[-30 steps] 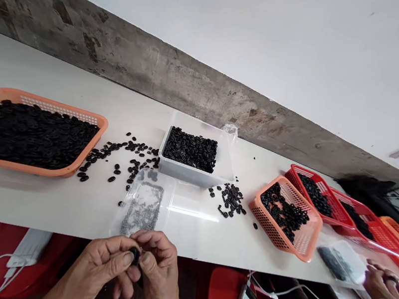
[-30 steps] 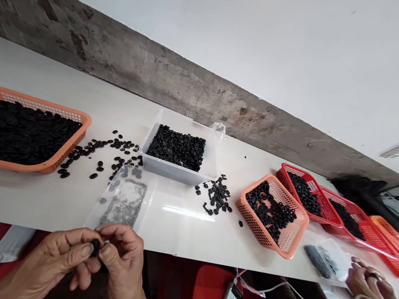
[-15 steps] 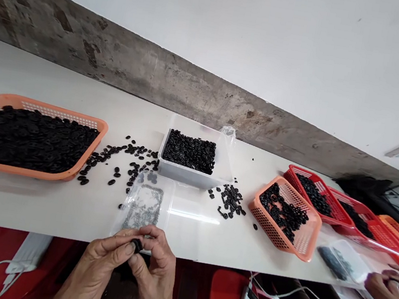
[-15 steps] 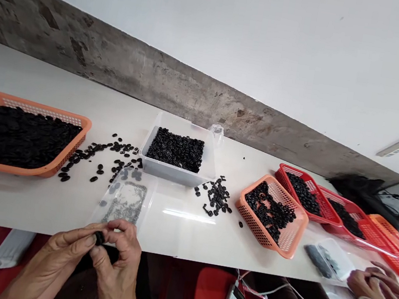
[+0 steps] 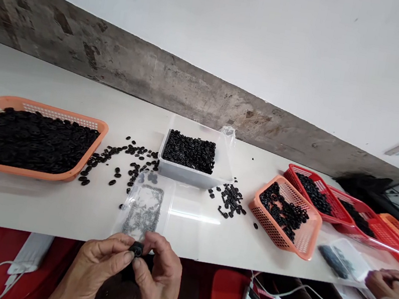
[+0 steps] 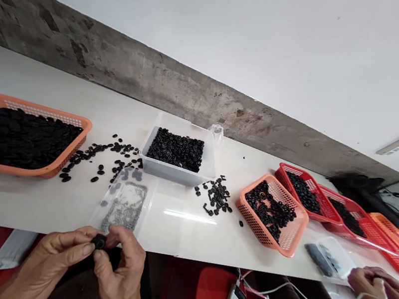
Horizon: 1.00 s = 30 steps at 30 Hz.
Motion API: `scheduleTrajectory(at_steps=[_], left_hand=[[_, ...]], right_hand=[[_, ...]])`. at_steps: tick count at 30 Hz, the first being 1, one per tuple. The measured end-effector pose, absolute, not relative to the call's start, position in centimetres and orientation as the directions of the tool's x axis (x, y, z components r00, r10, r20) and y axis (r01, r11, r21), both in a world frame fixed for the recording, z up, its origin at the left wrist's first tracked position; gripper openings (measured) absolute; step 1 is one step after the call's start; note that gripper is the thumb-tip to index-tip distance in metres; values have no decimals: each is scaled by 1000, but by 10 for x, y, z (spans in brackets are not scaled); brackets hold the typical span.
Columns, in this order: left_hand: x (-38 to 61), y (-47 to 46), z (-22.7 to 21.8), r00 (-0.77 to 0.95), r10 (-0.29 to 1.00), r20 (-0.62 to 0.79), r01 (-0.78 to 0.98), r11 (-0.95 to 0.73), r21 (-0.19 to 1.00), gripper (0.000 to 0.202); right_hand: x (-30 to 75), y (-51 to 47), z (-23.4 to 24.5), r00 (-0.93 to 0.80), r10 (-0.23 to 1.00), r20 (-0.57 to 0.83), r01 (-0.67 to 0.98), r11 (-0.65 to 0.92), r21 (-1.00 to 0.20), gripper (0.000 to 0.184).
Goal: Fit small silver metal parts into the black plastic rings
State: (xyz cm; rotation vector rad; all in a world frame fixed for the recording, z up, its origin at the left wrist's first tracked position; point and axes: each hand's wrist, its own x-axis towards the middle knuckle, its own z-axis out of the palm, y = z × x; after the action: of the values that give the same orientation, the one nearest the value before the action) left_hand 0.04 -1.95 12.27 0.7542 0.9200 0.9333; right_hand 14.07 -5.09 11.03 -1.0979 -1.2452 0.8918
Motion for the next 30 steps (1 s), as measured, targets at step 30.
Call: scheduleTrajectory(at_steps=[30], left_hand=[[1, -24, 133, 122, 992, -34, -75, 43, 996, 27]], right_hand=[[147, -45, 122, -1, 992, 127, -230, 123, -965, 21]])
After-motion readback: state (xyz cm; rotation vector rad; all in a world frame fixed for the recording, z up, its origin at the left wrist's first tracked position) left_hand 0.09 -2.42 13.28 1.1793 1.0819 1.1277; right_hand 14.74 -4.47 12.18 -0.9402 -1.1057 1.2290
